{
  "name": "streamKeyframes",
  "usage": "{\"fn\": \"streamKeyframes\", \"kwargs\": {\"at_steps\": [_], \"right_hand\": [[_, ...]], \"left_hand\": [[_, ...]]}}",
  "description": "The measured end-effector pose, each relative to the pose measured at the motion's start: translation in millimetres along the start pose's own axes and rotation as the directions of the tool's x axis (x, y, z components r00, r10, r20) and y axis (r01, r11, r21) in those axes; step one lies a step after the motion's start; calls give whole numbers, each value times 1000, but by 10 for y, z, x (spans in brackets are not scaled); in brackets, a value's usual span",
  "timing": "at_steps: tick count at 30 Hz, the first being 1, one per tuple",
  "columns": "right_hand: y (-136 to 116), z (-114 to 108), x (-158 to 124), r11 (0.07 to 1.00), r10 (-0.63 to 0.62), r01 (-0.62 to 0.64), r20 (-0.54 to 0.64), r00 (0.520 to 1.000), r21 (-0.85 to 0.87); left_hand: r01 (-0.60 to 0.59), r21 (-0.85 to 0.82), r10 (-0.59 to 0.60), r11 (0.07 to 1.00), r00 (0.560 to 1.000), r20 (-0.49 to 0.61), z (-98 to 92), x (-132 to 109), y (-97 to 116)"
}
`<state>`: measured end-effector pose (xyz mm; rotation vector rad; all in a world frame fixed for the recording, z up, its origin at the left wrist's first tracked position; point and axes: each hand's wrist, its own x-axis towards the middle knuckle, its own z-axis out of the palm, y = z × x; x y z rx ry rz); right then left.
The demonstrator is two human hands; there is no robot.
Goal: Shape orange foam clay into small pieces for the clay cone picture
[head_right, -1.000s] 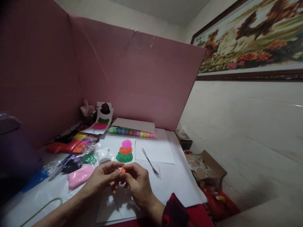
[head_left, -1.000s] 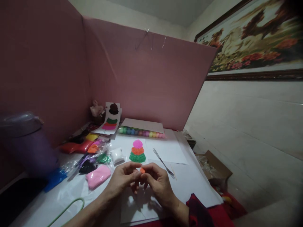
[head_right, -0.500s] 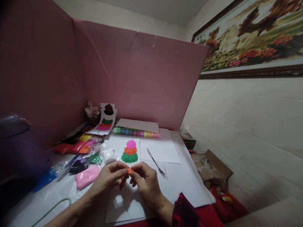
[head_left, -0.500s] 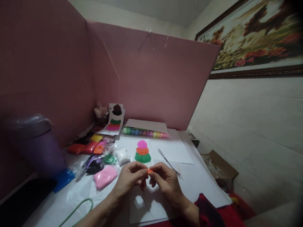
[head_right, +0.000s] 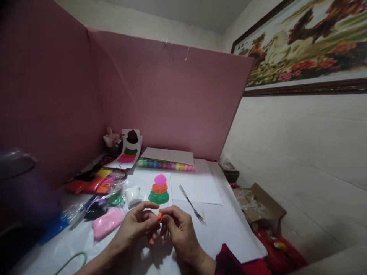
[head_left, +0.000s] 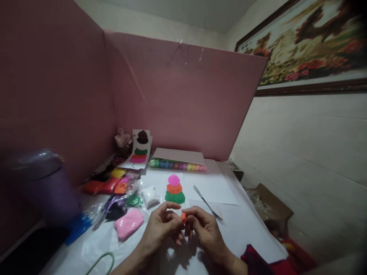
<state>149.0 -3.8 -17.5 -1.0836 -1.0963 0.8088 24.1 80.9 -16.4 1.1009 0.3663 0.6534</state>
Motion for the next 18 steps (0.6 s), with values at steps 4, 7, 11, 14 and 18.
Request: {"fn": "streamKeyframes", "kwargs": {"at_steps": [4, 7, 11, 14, 18], "right_hand": [[-39, 18, -33, 996, -53, 56, 40, 998, -75], [-53, 30, -43, 994, -81, 82, 22, 996, -72], [-56, 26, -36, 999, -47, 47, 19, 999, -14], [-36, -3, -5, 997, -4, 5, -12, 1000, 83], [-2, -38, 44, 992, 40, -29, -95, 995, 123]], "left_hand": [[12, 62, -13, 998, 1000, 18, -5, -40, 28], [25, 128, -30, 991, 999, 34, 21, -69, 63], [18, 186, -20, 982, 1000, 7, 71, -72, 97], [-9, 195, 24, 981, 997, -73, 84, -54, 89], [-76, 143, 91, 987, 991, -102, 53, -41, 62]]}}
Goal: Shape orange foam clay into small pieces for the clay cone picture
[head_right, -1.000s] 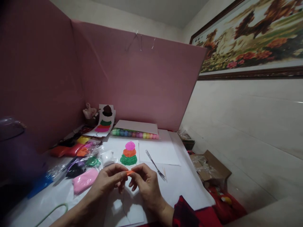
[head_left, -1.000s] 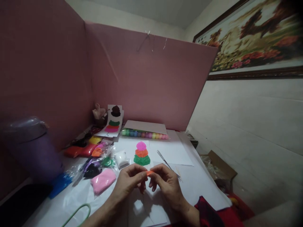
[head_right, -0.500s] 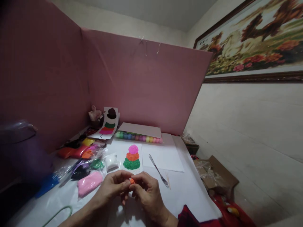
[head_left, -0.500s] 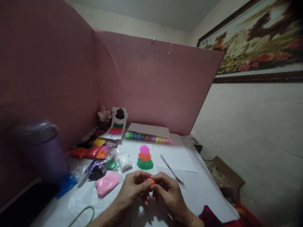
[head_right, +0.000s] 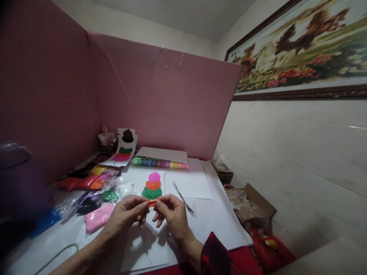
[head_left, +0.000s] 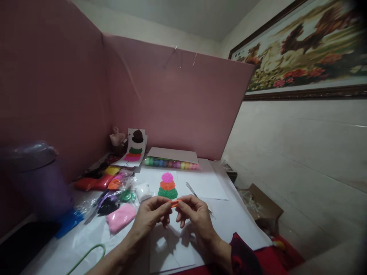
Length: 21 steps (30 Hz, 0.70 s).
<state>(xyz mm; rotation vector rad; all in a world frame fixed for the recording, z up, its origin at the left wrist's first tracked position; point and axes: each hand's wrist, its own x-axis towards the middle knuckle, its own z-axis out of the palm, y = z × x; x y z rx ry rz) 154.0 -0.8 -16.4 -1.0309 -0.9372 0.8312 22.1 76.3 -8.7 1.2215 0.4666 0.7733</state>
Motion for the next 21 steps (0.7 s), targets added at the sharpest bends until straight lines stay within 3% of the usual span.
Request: {"fn": "streamKeyframes", "kwargs": {"at_steps": [5, 12, 21], "right_hand": [[10, 28, -23, 997, -18, 18, 2, 1000, -72], [22, 23, -52, 990, -85, 97, 115, 990, -103], [3, 17, -118, 941, -183, 217, 151, 972, -261]], "left_hand": [[-73, 30, 73, 997, 997, 14, -14, -24, 3], [-13, 6, 13, 1000, 1000, 7, -2, -17, -12], [60, 49, -65, 997, 991, 121, -28, -13, -39]]}}
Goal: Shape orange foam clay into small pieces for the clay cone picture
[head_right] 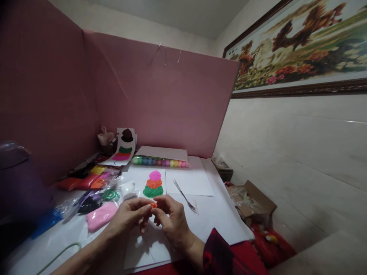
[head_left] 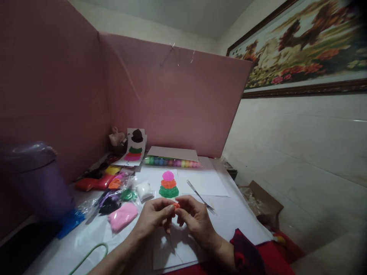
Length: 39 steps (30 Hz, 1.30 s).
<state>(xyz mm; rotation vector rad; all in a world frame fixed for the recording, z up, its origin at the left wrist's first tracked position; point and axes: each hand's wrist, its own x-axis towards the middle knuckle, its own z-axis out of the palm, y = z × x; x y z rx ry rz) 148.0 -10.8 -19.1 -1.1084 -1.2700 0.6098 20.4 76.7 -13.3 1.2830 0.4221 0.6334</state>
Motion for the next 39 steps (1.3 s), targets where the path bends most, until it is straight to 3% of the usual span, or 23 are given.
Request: {"fn": "streamKeyframes", "kwargs": {"at_steps": [5, 9, 14, 18, 21, 26, 29, 32, 35, 39], "right_hand": [[-49, -16, 3, 977, -110, 109, 9, 994, -186], [-97, -39, -2, 915, -232, 230, 32, 972, -331], [-67, -47, -7, 938, -179, 182, 36, 983, -296], [-56, -48, -9, 942, -172, 176, 38, 984, -286], [-68, -48, -13, 915, -199, 203, 48, 979, -349], [-110, -43, -18, 917, -178, 190, 65, 982, -351], [-128, -34, -12, 950, -134, 139, 38, 990, -281], [-102, -34, 18, 998, 9, -10, -21, 1000, -55], [-46, -51, 73, 974, 153, -143, -46, 987, 173], [6, -65, 126, 957, 214, -183, -122, 969, 227]], "left_hand": [[42, -66, -43, 997, 999, -13, 2, -3, 3], [11, 30, -10, 999, 999, -40, 38, -36, 51], [-42, 20, 43, 999, 999, -24, 42, -43, 56], [0, -2, -1, 1000, 998, -66, 39, -30, 49], [29, 59, -27, 998, 999, -37, 35, -26, 55], [3, 48, 0, 999, 999, -46, 28, -35, 54], [15, -6, -15, 1000, 996, -86, 18, -33, 36], [31, -75, -41, 997, 990, -133, -7, -15, 15], [17, -104, -34, 994, 986, -161, -35, 7, 3], [-1, -94, -15, 996, 985, -170, -48, 17, -3]]}}
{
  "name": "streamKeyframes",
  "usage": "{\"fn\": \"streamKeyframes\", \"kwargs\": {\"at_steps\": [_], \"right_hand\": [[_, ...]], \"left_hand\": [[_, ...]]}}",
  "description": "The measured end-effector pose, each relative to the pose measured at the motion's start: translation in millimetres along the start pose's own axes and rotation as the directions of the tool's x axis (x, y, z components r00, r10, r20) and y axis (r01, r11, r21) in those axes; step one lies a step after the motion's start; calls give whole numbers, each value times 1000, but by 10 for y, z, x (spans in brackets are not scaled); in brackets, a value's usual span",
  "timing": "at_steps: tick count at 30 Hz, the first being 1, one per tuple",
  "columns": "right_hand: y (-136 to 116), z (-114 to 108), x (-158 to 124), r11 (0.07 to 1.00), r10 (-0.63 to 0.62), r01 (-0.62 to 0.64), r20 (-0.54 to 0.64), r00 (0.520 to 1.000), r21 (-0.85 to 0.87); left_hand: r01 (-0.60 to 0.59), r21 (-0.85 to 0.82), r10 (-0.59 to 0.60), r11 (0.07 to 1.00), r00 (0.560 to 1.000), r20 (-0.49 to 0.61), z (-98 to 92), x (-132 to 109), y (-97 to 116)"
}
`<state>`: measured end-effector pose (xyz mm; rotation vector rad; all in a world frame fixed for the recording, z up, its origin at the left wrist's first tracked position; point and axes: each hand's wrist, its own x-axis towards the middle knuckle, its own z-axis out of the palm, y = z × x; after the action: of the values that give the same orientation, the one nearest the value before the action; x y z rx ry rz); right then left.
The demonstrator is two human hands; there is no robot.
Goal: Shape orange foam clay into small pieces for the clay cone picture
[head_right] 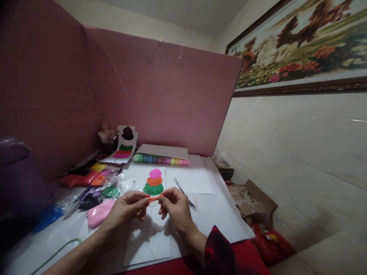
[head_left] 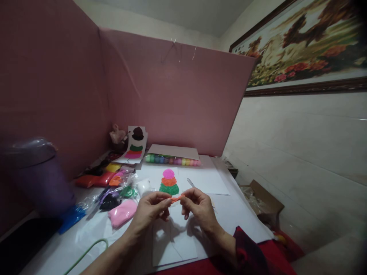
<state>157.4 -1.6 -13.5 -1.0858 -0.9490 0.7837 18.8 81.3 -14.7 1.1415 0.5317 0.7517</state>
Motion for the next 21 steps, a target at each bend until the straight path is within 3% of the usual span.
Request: {"fn": "streamKeyframes", "kwargs": {"at_steps": [3, 9, 14, 21], "right_hand": [[5, 11, -9, 999, -29, 29, -11, 1000, -35], [-17, 43, -96, 988, -95, 107, 113, 989, -109], [-56, 46, -140, 966, -145, 175, 167, 975, -188], [-7, 28, -78, 998, -30, 38, 123, 992, -58]], "left_hand": [[-7, 6, 6, 1000, 998, 62, 5, -2, -12], [-31, 7, 31, 999, 999, 34, 20, -21, -2], [12, 82, -26, 997, 986, 167, 53, -54, 27], [-33, 102, 31, 994, 999, 20, 84, -41, 15]]}}
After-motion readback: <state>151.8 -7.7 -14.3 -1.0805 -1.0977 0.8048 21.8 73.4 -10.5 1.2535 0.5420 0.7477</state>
